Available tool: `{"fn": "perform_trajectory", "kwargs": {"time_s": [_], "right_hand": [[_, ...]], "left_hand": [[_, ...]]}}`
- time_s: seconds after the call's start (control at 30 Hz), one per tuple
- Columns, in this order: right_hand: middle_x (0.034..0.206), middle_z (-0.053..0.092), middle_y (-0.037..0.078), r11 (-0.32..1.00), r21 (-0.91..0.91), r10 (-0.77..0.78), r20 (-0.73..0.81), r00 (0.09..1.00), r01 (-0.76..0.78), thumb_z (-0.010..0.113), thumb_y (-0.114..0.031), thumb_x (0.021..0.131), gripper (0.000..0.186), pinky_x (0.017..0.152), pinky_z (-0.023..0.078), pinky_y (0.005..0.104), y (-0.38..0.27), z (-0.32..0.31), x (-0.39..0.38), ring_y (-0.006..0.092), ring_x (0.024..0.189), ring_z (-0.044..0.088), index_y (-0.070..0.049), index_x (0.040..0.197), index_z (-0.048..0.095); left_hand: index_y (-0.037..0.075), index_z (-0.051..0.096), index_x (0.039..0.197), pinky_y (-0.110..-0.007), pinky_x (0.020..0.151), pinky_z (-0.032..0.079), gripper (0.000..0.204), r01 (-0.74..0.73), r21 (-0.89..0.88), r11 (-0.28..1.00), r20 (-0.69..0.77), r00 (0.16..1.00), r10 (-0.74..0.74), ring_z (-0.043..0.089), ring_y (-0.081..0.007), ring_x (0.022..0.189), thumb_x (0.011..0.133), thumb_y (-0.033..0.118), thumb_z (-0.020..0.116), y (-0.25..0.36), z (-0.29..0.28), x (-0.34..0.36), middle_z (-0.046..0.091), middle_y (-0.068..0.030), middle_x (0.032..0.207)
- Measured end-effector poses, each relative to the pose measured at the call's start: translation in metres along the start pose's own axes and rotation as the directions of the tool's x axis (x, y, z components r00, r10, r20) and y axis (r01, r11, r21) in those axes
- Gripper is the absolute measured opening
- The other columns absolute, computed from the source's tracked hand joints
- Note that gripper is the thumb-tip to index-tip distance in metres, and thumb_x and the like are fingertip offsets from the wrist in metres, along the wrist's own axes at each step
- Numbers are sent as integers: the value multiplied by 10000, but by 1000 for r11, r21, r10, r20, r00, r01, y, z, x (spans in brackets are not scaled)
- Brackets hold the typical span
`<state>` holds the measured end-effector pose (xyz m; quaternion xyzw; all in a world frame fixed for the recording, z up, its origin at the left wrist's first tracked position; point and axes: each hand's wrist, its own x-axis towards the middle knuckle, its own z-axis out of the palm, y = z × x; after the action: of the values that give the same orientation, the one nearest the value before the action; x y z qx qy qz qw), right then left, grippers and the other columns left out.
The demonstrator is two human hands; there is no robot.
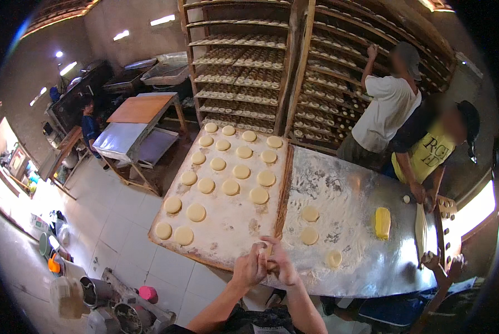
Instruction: The person shapes small dough balls into ring shapes by hand and places them on a wooden board. Other workers are visible in the background handling trays and dough.
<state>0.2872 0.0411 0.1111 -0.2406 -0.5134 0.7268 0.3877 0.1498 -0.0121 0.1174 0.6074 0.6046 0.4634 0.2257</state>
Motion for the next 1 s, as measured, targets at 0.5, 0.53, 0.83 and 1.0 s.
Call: {"fn": "perform_trajectory", "kwargs": {"time_s": [0.5, 0.53, 0.83, 1.0], "right_hand": [[975, 626, 155, 856, 432, -276, -79, 958, 282, 465, -685, 959, 754, 618, 487, 316, 20, 56, -3, 180, 727, 607, -106, 1416, 305], [996, 617, 140, 804, 539, -181, -181, 967, 251, 483, -677, 958, 757, 630, 484, 316, 18, 56, -4, 179, 751, 607, -116, 1432, 297], [1154, 574, 102, 986, -162, -104, -349, 931, 49, 433, -612, 983, 660, 685, 516, 295, 26, 48, -4, 171, 797, 609, -89, 1381, 380], [1045, 558, 92, 868, 340, -339, -125, 932, 361, 462, -651, 968, 745, 650, 478, 279, 41, 31, 1, 142, 780, 567, -88, 1446, 366]], "left_hand": [[73, 547, 1029, -490, 592, 522, 186, -28, -136, 990, 120, 992, 44, 669, -421, 659, 1059, 233, 455, -26, -45, 1, 660, -172, 762], [67, 549, 1037, -488, 593, 518, 208, -15, -157, 988, 133, 990, 36, 666, -422, 655, 1065, 243, 443, -26, -45, 2, 653, -171, 772], [113, 500, 1238, -508, 544, 504, 248, -67, -2, 998, 191, 979, 66, 655, -436, 613, 1044, 264, 465, -28, -36, 9, 648, -187, 668], [105, 470, 1232, -545, 542, 492, 257, -20, -44, 999, 248, 968, 30, 650, -459, 617, 1045, 281, 457, -30, -30, 13, 659, -195, 689]]}}
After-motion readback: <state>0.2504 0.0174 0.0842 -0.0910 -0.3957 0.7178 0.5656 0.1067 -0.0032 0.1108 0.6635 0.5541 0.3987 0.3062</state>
